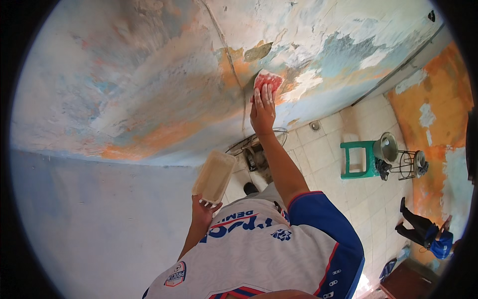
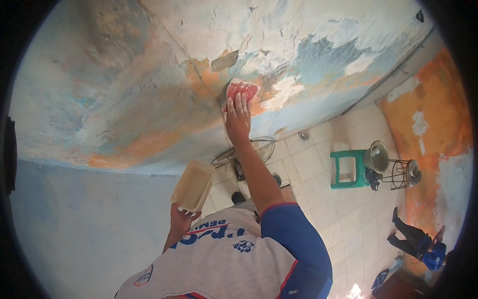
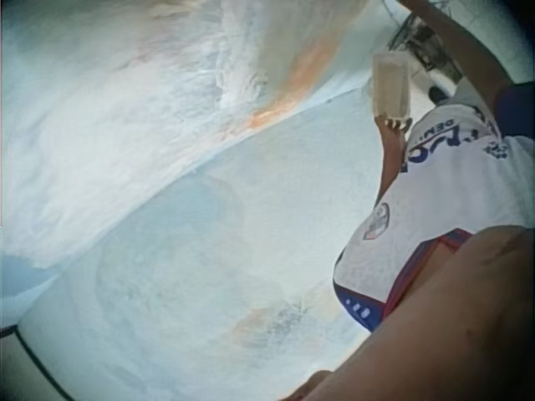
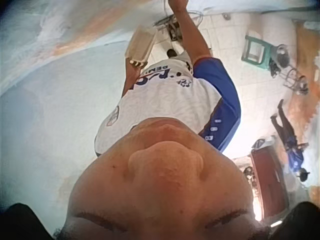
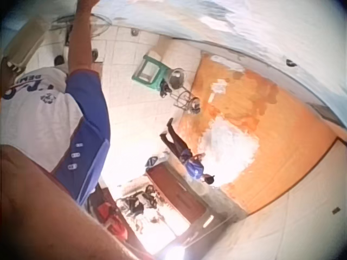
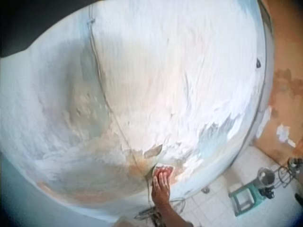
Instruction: The person applies plaster to a wall with a spatula, gathering the material from a small plastic container.
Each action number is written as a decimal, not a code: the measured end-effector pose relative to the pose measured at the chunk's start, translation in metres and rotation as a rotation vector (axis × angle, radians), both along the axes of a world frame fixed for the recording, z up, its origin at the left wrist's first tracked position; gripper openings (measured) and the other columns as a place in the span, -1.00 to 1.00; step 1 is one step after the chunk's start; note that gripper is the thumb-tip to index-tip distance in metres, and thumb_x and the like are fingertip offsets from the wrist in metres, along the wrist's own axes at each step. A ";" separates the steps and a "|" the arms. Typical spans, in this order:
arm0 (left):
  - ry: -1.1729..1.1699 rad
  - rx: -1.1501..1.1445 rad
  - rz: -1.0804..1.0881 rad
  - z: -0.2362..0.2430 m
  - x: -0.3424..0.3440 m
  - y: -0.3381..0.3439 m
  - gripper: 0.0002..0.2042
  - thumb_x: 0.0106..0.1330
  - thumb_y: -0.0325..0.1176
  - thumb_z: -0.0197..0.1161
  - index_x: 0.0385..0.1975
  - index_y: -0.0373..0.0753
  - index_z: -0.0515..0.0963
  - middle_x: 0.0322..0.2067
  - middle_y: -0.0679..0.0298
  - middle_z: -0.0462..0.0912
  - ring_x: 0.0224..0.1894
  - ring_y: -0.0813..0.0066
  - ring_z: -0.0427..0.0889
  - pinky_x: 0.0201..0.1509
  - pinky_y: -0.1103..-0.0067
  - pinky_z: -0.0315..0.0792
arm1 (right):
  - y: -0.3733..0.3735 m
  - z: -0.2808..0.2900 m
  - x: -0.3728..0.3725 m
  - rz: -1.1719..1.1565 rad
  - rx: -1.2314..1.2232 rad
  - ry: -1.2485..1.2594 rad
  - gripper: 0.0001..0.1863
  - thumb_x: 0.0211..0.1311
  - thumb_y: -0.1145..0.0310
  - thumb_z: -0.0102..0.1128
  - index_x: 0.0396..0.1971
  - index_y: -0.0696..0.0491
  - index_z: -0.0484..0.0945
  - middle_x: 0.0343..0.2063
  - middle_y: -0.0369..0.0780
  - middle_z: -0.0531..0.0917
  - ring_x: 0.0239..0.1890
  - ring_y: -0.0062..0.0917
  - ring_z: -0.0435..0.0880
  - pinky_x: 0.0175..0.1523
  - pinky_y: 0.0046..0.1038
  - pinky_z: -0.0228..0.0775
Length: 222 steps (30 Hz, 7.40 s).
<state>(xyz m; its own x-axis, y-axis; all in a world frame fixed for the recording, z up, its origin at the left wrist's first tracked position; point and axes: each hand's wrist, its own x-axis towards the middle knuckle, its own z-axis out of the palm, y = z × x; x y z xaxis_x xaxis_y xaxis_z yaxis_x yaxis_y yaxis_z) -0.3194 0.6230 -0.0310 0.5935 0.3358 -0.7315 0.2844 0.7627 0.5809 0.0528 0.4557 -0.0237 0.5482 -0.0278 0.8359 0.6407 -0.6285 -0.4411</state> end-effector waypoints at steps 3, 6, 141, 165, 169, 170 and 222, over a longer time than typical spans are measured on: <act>0.020 -0.019 0.054 0.002 -0.012 0.005 -0.36 0.29 -0.01 0.19 0.33 -0.04 0.16 0.28 -0.02 0.23 0.31 -0.09 0.32 0.18 -0.13 0.44 | -0.021 -0.014 -0.020 0.048 -0.039 0.112 -0.59 0.27 0.57 0.18 0.13 0.08 0.55 0.24 0.01 0.51 0.35 -0.06 0.43 0.44 -0.01 0.19; 0.008 -0.012 0.083 0.001 -0.021 0.002 -0.35 0.27 -0.03 0.20 0.33 -0.07 0.17 0.27 -0.02 0.24 0.31 -0.10 0.32 0.19 -0.12 0.44 | -0.041 0.058 -0.024 0.029 0.247 -0.046 -0.55 0.35 0.64 0.01 0.23 0.12 0.51 0.28 -0.02 0.49 0.38 -0.09 0.40 0.44 -0.17 0.25; -0.071 -0.114 0.011 -0.028 -0.005 0.032 -0.29 0.19 -0.01 0.24 0.34 -0.01 0.17 0.30 0.12 0.21 0.28 0.03 0.34 0.22 -0.11 0.38 | -0.030 -0.034 -0.081 -0.051 -0.133 0.372 -0.29 0.15 0.71 -0.02 0.33 -0.11 0.40 0.04 -0.05 0.65 -0.15 -0.13 0.70 -0.16 -0.19 0.57; -0.255 0.117 -0.043 -0.032 -0.008 0.025 -0.37 0.34 0.10 0.13 0.36 0.08 0.14 0.30 0.13 0.25 0.34 0.05 0.33 0.15 -0.11 0.42 | -0.117 0.087 -0.108 0.819 1.124 0.782 -0.61 0.32 0.56 0.10 0.15 0.18 0.43 -0.20 -0.16 0.64 -0.25 -0.43 0.65 -0.18 -0.39 0.50; -0.279 0.112 -0.075 -0.020 0.013 0.015 -0.41 0.35 0.02 0.15 0.33 0.10 0.14 0.29 0.16 0.26 0.33 0.02 0.32 0.14 -0.14 0.41 | -0.106 0.111 -0.140 0.778 1.001 0.773 -0.66 0.34 0.55 0.14 0.10 0.19 0.44 -0.09 -0.13 0.63 -0.13 -0.41 0.65 -0.07 -0.39 0.53; -0.282 0.112 -0.084 -0.008 0.020 0.008 -0.41 0.34 -0.02 0.15 0.32 0.08 0.14 0.29 0.16 0.27 0.33 0.01 0.32 0.15 -0.15 0.40 | -0.101 0.116 -0.152 0.734 0.925 0.761 -0.66 0.35 0.54 0.15 0.10 0.19 0.44 -0.07 -0.12 0.63 -0.10 -0.40 0.65 -0.03 -0.37 0.54; 0.026 0.209 -0.138 0.032 0.188 -0.257 -0.33 0.11 -0.18 0.40 0.24 -0.06 0.27 0.12 0.09 0.46 0.12 0.08 0.51 -0.08 0.04 0.52 | -0.212 0.008 0.057 1.017 -0.802 1.455 -0.78 0.04 0.43 0.27 -0.32 0.23 0.70 -0.44 -0.15 0.72 -0.37 -0.49 0.66 -0.21 -0.43 0.46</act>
